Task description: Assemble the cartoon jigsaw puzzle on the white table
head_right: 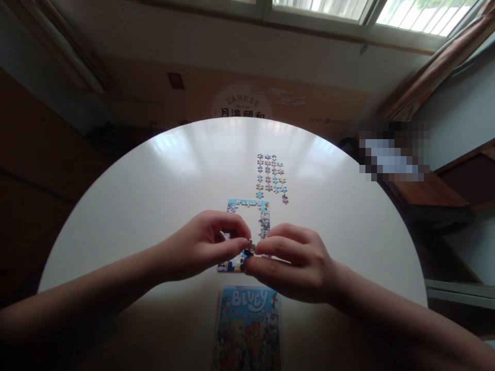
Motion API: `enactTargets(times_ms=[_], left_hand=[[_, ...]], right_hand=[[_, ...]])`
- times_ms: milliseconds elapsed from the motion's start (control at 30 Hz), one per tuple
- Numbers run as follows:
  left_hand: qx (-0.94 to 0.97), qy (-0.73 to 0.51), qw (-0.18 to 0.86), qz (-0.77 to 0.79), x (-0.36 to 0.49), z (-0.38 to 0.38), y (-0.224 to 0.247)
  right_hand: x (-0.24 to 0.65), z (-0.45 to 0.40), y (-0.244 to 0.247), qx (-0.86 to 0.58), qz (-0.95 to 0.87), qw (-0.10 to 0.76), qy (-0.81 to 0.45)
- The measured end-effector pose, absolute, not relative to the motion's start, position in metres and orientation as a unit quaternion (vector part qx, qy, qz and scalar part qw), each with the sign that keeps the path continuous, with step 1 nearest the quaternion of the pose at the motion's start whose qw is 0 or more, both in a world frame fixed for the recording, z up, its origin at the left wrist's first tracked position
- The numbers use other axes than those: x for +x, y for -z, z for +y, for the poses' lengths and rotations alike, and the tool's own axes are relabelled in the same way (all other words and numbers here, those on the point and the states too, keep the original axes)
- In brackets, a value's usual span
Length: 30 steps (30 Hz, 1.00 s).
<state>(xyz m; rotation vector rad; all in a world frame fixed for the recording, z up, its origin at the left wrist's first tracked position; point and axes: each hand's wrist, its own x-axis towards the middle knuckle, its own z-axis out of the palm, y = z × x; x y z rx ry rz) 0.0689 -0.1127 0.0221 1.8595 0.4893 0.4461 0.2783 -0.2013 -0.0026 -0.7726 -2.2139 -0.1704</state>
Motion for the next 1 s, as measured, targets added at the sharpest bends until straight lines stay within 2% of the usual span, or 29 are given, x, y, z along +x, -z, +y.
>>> enactTargets(times_ms=[233,367,533,667,833,1000], left_hand=[[0.709,-0.138,0.654,0.223,0.065,-0.104,-0.02],[0.701,-0.142,0.664,0.218,0.067,-0.105,-0.017],[0.714,-0.089,0.658,0.223,0.067,-0.106,-0.017],[0.772,-0.055,0.597,0.211,0.065,-0.103,-0.017],[0.886,-0.045,0.427,0.174,0.059,-0.093,-0.018],[0.914,-0.02,0.36,0.187,0.054,-0.086,-0.019]], right_hand=[[0.282,-0.199,0.004,-0.333,-0.849,0.407,0.048],[0.282,-0.197,0.007,-0.352,-0.835,0.422,0.027],[0.279,-0.194,0.01,-0.362,-0.827,0.43,0.015],[0.279,-0.194,0.011,-0.355,-0.834,0.422,-0.008],[0.289,-0.191,0.018,-0.364,-0.83,0.423,-0.027],[0.297,-0.186,0.023,-0.335,-0.875,0.344,-0.063]])
